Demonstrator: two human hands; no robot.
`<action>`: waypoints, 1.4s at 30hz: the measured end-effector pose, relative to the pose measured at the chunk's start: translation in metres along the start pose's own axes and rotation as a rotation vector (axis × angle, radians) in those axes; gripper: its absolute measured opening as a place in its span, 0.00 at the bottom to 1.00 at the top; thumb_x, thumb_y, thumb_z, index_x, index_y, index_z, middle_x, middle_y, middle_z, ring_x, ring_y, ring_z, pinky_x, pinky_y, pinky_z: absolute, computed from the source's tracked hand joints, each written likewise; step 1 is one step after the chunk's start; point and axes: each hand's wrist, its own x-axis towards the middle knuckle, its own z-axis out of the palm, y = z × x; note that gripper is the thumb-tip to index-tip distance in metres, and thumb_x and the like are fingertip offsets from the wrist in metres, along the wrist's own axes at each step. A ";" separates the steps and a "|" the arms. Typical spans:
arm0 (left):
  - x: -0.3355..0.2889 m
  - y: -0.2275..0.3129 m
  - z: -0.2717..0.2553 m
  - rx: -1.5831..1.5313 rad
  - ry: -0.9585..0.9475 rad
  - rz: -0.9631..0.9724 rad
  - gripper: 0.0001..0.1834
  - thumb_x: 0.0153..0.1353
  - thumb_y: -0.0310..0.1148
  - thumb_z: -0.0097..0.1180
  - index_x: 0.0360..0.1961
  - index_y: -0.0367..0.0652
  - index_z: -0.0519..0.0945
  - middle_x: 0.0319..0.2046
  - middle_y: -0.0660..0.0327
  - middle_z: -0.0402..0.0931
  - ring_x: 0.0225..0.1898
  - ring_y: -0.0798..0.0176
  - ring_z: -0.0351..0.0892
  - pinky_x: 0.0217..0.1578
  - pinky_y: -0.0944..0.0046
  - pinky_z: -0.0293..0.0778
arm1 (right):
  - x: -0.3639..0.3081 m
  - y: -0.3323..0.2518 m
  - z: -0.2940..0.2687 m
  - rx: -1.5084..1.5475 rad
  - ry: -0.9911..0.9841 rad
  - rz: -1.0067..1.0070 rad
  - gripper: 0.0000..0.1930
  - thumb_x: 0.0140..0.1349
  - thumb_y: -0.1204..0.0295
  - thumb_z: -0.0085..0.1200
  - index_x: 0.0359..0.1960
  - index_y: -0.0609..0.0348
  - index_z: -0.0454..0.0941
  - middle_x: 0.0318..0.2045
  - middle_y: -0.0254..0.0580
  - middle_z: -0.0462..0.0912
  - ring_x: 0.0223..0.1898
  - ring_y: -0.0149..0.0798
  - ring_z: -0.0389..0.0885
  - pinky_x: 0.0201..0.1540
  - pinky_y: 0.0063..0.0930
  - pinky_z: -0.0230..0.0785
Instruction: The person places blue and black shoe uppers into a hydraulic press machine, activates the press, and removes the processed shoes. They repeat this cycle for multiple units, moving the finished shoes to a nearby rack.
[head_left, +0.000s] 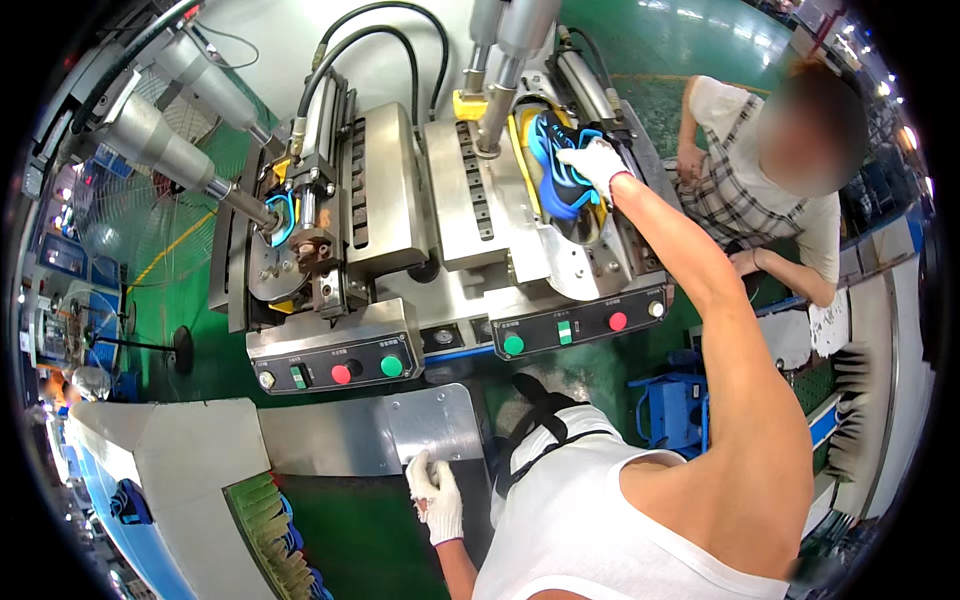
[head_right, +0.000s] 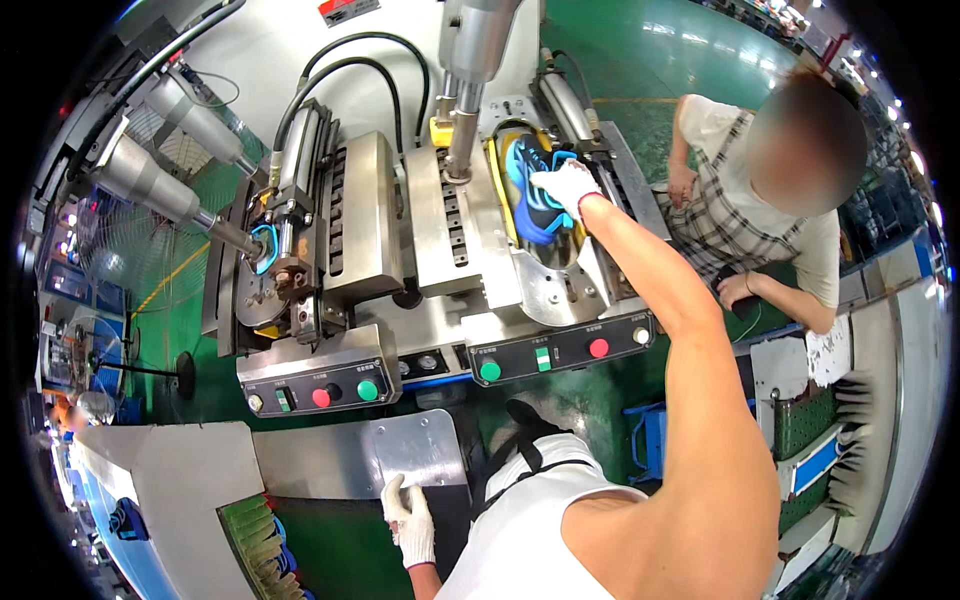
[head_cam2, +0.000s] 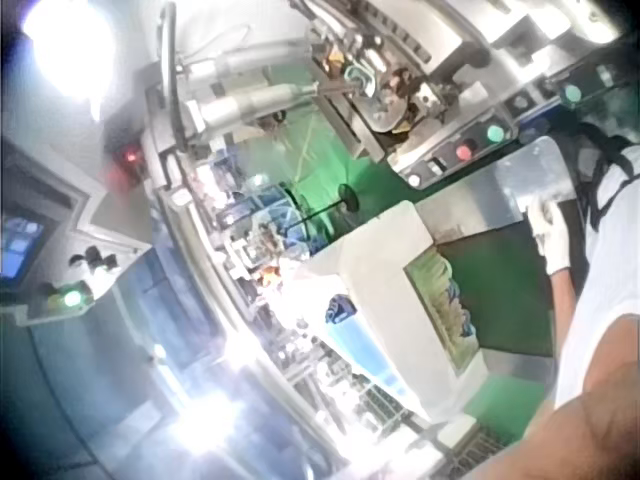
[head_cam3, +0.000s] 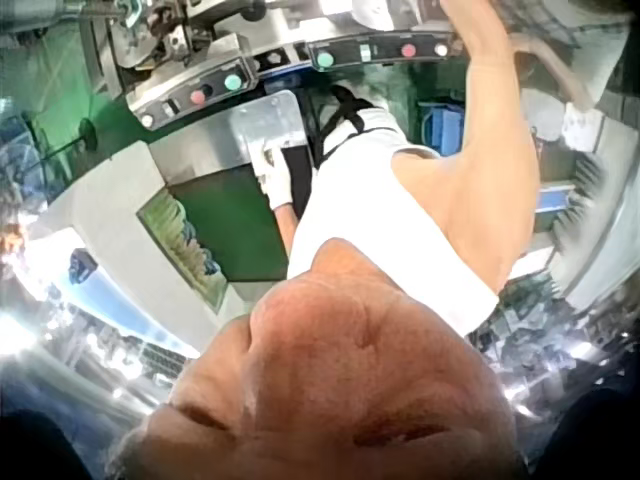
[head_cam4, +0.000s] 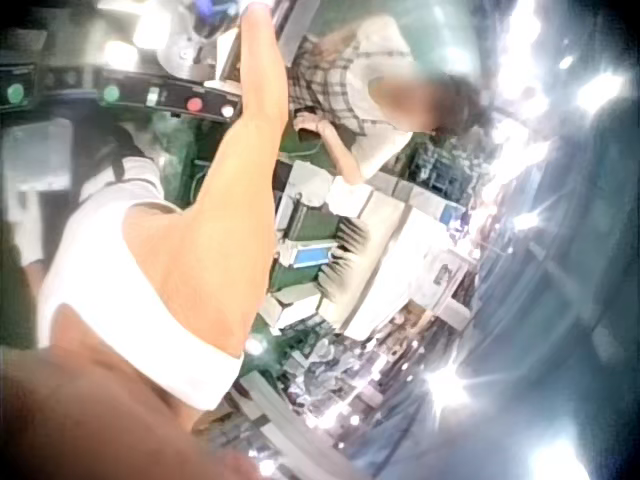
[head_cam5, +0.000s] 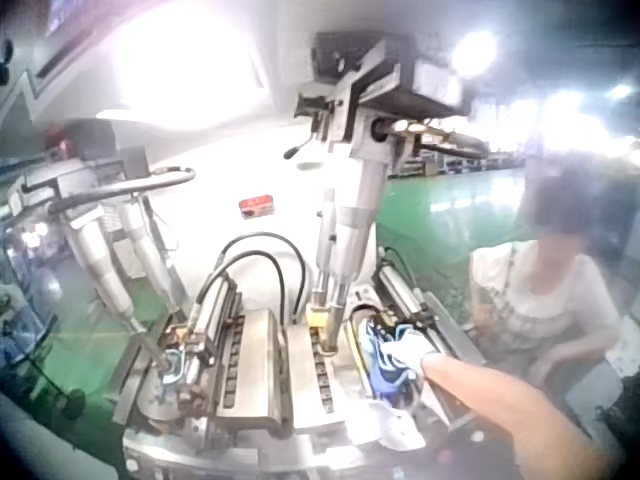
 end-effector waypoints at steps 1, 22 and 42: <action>-0.005 -0.016 0.000 0.055 0.041 -0.020 0.20 0.70 0.29 0.59 0.60 0.32 0.77 0.55 0.47 0.76 0.48 0.52 0.81 0.48 0.55 0.79 | 0.015 -0.012 0.009 -0.100 -0.094 0.082 0.29 0.55 0.48 0.65 0.46 0.64 0.87 0.46 0.57 0.89 0.51 0.54 0.88 0.54 0.44 0.78; -0.054 -0.105 0.063 -0.204 -0.073 -0.672 0.21 0.75 0.36 0.56 0.64 0.38 0.75 0.51 0.55 0.80 0.46 0.64 0.83 0.44 0.63 0.84 | 0.051 0.013 0.080 -0.538 0.110 -0.132 0.28 0.60 0.48 0.57 0.50 0.59 0.86 0.58 0.55 0.84 0.59 0.56 0.84 0.62 0.47 0.74; -0.174 -0.160 0.034 -0.184 -0.035 -0.872 0.25 0.74 0.38 0.55 0.65 0.33 0.73 0.51 0.52 0.80 0.44 0.63 0.84 0.40 0.64 0.84 | -0.290 0.062 0.185 -0.590 -0.425 -0.966 0.41 0.61 0.54 0.64 0.71 0.65 0.66 0.74 0.59 0.64 0.77 0.61 0.56 0.79 0.59 0.46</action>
